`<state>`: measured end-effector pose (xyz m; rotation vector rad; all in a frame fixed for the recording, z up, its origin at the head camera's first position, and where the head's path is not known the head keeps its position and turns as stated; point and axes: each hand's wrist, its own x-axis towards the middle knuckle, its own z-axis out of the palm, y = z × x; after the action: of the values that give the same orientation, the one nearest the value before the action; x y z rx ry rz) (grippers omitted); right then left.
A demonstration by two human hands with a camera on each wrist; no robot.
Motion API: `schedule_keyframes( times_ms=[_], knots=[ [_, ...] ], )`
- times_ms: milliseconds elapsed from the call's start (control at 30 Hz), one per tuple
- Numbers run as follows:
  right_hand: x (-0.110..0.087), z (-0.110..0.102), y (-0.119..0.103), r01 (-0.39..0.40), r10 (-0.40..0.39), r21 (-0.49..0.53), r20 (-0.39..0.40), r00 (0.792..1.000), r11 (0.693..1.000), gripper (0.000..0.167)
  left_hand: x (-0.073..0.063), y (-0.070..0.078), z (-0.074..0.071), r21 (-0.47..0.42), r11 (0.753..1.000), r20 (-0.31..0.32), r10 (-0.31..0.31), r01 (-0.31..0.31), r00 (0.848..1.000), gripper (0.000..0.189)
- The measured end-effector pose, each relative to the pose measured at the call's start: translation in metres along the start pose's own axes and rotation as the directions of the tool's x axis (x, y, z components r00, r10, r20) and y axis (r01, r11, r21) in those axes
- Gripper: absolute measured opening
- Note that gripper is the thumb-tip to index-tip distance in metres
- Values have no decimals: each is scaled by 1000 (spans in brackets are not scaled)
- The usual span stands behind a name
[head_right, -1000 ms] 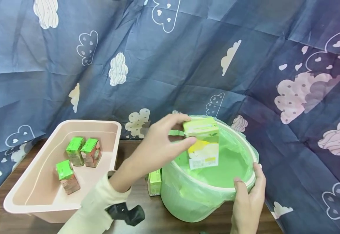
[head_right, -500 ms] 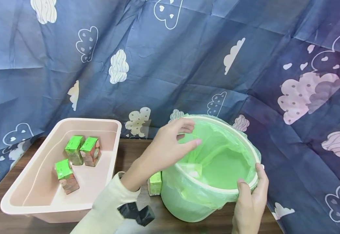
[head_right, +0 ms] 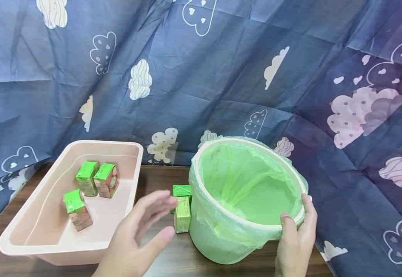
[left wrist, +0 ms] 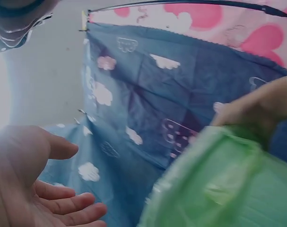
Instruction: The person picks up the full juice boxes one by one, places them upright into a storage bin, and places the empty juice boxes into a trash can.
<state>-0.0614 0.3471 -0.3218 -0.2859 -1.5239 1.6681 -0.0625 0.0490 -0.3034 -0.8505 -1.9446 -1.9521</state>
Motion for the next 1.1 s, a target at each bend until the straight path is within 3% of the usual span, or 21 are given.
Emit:
schedule_keyframes(
  times_ms=[67,167,233,367,500,600,767,1100],
  knots=[
    [-1,0,1,2,-2,4,4,1000,1000,59,-11,-14,0,-4,1000,14,13,-13,1000,51],
    [0,0,1,11,-11,16,7,1000,1000,58,-22,-35,5,-31,999,53,-18,20,998,49],
    [0,0,1,13,-13,14,6,1000,1000,58,-26,-48,8,-50,993,80,-100,104,992,48],
    [1,0,1,11,-11,1,4,1000,1000,57,-25,-71,15,10,956,94,-294,294,951,51],
    [0,0,1,4,-4,-13,9,1000,1000,57,-21,-96,18,111,917,64,-391,383,918,60],
    [-1,0,1,4,-3,-7,18,1000,1000,58,-17,-116,20,177,897,20,-415,405,910,66],
    [-1,1,2,-8,8,-12,23,1000,1000,59,-9,-150,20,271,873,-33,-412,405,911,74],
    [-1,2,2,1,-1,-3,11,1000,1000,59,1,-189,25,185,894,-17,-412,408,911,87]
  ],
)
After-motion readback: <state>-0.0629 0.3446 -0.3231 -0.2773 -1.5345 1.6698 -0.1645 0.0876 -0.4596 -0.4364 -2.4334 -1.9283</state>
